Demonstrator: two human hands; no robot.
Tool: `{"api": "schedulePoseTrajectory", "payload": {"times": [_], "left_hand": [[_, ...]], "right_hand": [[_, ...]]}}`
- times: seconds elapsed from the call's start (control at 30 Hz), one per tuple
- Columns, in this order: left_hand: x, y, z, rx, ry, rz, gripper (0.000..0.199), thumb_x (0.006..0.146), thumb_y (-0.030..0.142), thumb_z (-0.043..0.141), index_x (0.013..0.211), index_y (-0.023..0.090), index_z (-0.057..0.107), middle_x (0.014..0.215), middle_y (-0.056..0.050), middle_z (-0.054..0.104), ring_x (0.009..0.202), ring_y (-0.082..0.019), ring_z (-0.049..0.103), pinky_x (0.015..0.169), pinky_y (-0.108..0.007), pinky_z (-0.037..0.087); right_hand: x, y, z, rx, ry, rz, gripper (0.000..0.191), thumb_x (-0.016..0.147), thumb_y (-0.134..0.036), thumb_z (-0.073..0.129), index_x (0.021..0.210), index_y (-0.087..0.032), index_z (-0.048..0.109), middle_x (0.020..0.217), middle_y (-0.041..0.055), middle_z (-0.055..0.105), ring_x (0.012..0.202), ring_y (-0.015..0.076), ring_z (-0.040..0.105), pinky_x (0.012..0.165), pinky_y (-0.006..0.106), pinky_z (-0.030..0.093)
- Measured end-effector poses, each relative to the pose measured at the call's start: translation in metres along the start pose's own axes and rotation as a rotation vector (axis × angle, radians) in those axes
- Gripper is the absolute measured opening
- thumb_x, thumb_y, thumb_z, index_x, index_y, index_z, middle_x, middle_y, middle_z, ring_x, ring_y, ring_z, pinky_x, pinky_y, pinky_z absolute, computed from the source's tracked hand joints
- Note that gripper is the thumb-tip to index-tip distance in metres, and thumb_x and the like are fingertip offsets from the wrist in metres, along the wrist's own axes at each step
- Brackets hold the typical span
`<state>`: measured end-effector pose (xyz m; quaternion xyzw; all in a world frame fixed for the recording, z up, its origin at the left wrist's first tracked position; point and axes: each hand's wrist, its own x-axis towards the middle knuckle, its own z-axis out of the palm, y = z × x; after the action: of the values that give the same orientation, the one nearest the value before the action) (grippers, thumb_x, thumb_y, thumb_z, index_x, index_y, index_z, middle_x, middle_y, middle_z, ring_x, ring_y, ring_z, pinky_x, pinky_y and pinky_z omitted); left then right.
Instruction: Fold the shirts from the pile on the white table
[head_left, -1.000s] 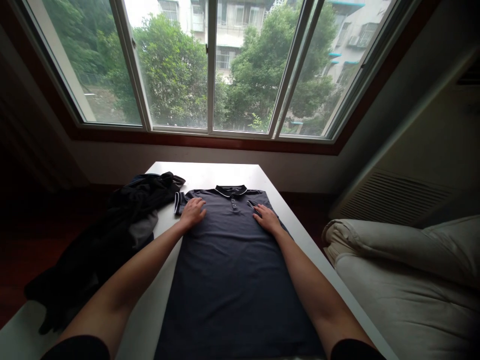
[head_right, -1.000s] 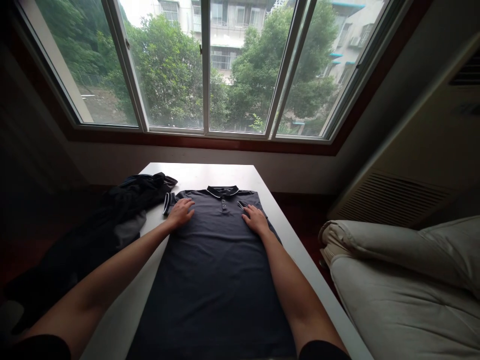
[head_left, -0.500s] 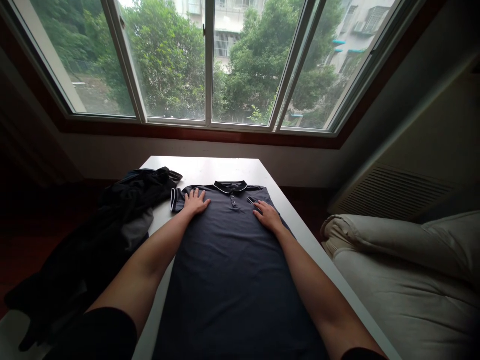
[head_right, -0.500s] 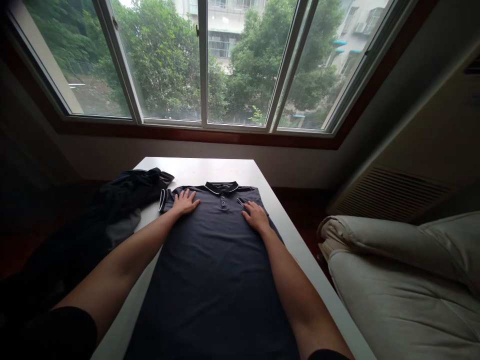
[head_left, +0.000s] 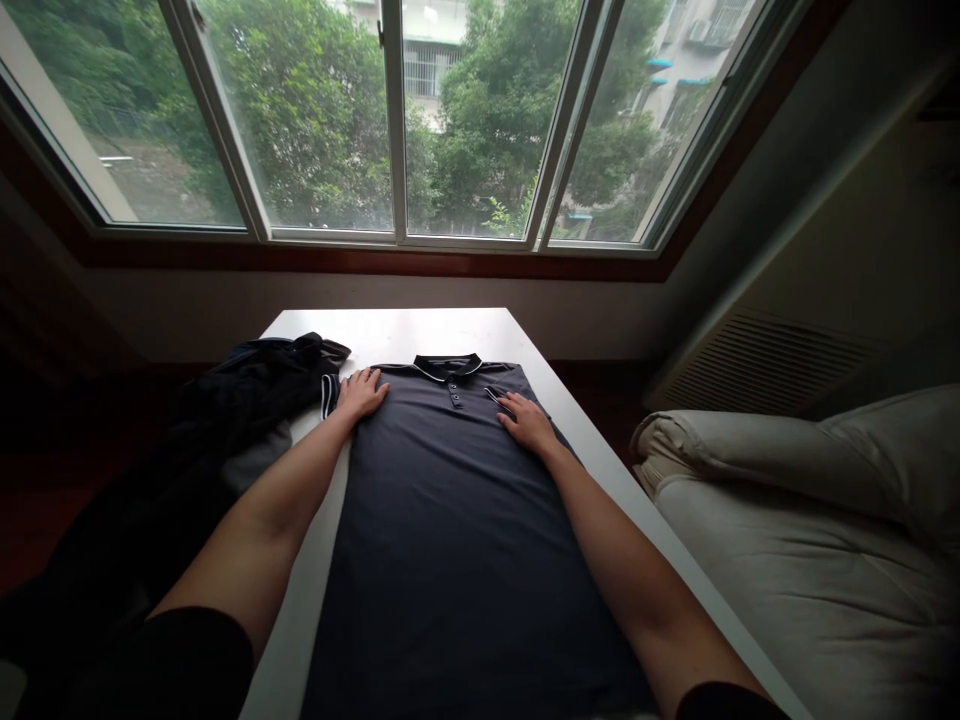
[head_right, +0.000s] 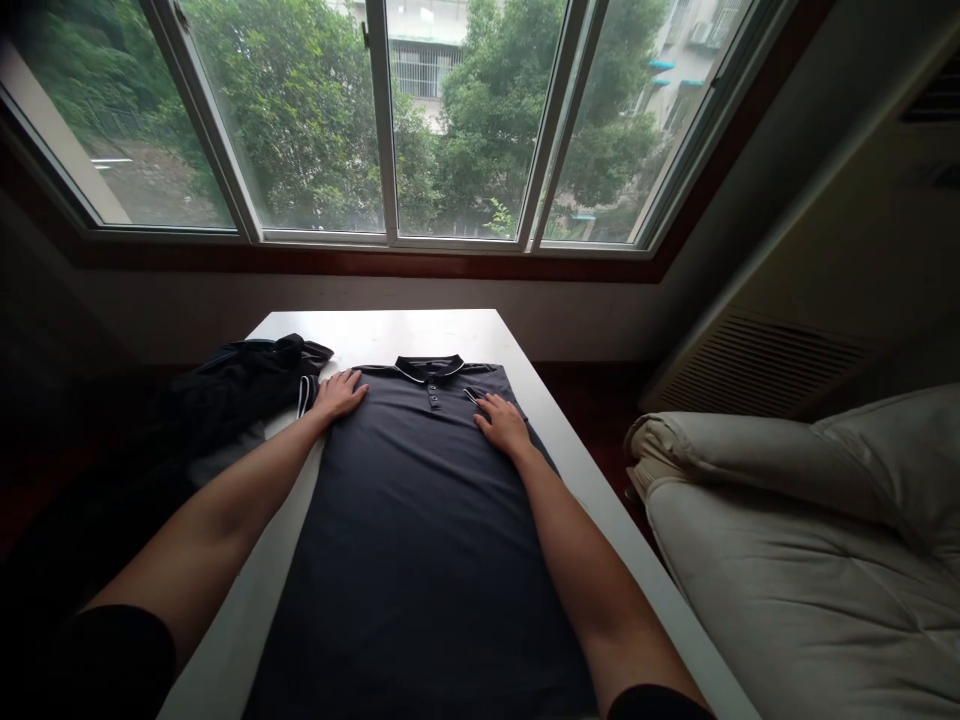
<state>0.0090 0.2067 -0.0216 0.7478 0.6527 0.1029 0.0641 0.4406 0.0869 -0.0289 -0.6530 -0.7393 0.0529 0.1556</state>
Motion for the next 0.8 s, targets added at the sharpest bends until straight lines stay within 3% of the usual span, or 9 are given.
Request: {"api": "schedulePoseTrajectory", "payload": {"times": [0.1,0.23,0.4,0.63,0.8], "left_hand": [[-0.007,-0.009,-0.009,0.019,0.076,0.075,0.06,0.104,0.052,0.037,0.154,0.022,0.051,0.162,-0.011,0.046,0.15,-0.03,0.037,0.125,-0.048,0.022],[-0.023,-0.026,-0.026,0.075,0.187,-0.023,0.043,0.102,0.043,0.044,0.129,0.021,0.069,0.143,-0.014,0.062,0.137,-0.032,0.049,0.122,-0.049,0.027],[-0.044,-0.05,-0.041,0.109,0.303,-0.168,0.049,0.095,0.042,0.054,0.136,0.017,0.061,0.139,-0.02,0.059,0.129,-0.039,0.05,0.106,-0.048,0.043],[-0.062,-0.047,-0.045,0.057,0.315,-0.307,0.056,0.087,0.052,0.065,0.121,0.008,0.058,0.138,-0.031,0.05,0.135,-0.05,0.04,0.109,-0.057,0.039],[-0.061,-0.045,-0.046,0.075,0.258,-0.289,0.031,0.086,0.039,0.065,0.104,0.014,0.067,0.131,-0.026,0.058,0.131,-0.044,0.046,0.109,-0.054,0.04]], "right_hand": [[0.0,-0.001,-0.001,-0.001,-0.004,-0.002,0.05,0.104,-0.046,0.053,0.151,-0.028,0.057,0.162,0.005,0.045,0.154,0.0266,0.036,0.128,0.046,0.028],[-0.002,-0.003,-0.003,-0.003,-0.004,0.004,0.051,0.104,-0.046,0.053,0.151,-0.027,0.057,0.162,0.006,0.045,0.154,0.0266,0.036,0.129,0.046,0.027],[-0.003,-0.005,-0.005,-0.001,-0.004,-0.001,0.05,0.104,-0.045,0.053,0.151,-0.026,0.057,0.162,0.0062,0.045,0.154,0.026,0.036,0.129,0.046,0.025],[-0.004,-0.005,-0.007,0.009,-0.001,0.009,0.051,0.104,-0.045,0.053,0.151,-0.027,0.057,0.163,0.006,0.045,0.153,0.027,0.037,0.129,0.046,0.026],[-0.004,-0.003,-0.005,0.012,0.0,0.01,0.051,0.103,-0.046,0.053,0.151,-0.029,0.057,0.163,0.0047,0.044,0.154,0.0271,0.036,0.128,0.048,0.026]]}}
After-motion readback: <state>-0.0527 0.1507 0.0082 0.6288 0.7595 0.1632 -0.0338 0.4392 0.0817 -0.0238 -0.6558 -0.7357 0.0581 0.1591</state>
